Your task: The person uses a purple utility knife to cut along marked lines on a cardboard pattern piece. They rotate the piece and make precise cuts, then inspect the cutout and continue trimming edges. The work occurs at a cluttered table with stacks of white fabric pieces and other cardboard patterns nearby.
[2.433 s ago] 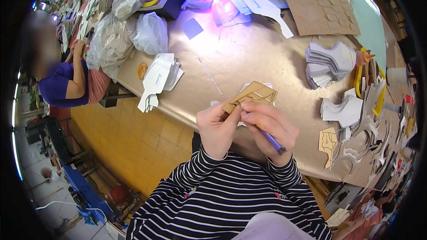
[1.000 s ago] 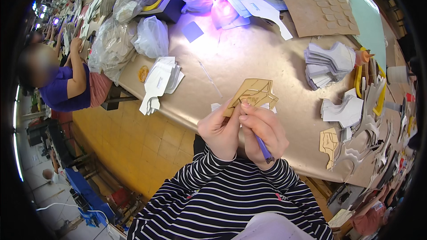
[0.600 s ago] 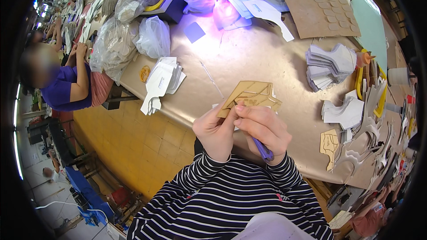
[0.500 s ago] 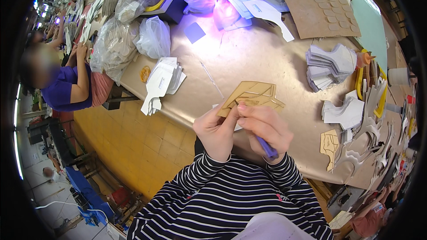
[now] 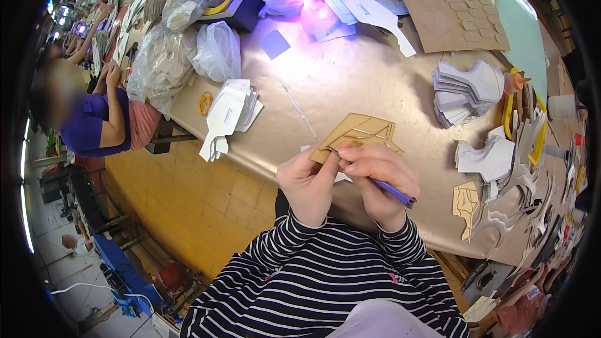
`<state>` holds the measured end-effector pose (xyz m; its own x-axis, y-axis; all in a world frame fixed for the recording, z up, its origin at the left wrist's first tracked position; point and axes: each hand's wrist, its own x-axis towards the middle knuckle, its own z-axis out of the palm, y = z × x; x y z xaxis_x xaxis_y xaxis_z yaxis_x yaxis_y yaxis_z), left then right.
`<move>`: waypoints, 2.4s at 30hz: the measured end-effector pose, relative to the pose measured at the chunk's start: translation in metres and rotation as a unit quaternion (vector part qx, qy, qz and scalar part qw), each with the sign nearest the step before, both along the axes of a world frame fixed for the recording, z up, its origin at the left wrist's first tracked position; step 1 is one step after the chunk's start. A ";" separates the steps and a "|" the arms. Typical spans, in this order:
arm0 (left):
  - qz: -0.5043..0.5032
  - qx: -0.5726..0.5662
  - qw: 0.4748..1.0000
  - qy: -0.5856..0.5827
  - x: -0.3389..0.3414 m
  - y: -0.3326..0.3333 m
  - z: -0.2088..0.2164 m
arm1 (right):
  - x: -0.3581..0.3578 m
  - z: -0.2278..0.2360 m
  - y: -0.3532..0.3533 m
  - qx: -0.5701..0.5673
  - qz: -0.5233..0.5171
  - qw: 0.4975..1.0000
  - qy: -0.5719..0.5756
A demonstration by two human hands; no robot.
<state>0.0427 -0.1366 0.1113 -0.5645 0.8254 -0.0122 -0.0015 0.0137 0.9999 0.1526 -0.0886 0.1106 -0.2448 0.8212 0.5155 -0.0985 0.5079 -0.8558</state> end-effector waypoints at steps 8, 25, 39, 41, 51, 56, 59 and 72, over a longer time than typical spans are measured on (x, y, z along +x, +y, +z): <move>-0.009 0.002 1.000 0.004 0.001 0.004 0.004 | -0.004 -0.002 -0.002 -0.010 -0.033 0.999 0.007; 0.011 0.028 0.989 0.142 0.006 -0.004 0.010 | -0.002 0.001 -0.014 -0.019 -0.040 0.998 0.052; 0.034 0.030 0.983 0.180 0.009 -0.005 0.016 | 0.000 0.009 -0.008 0.106 -0.095 0.988 -0.055; 0.051 0.037 0.980 0.191 0.011 -0.004 0.013 | -0.003 0.011 -0.009 0.129 -0.102 0.983 -0.085; 0.016 -0.052 0.998 0.007 0.004 0.001 0.016 | 0.001 0.004 -0.018 0.103 -0.024 0.994 -0.011; 0.007 0.052 0.962 -0.269 -0.005 0.013 0.012 | 0.007 -0.012 -0.019 -0.008 -0.105 0.974 0.201; -0.025 0.049 0.954 -0.296 -0.009 0.014 0.009 | 0.016 -0.022 -0.003 0.012 -0.186 0.965 0.186; -0.046 0.013 0.935 -0.351 -0.020 0.017 0.007 | 0.031 -0.013 -0.002 -0.196 -0.182 0.931 0.247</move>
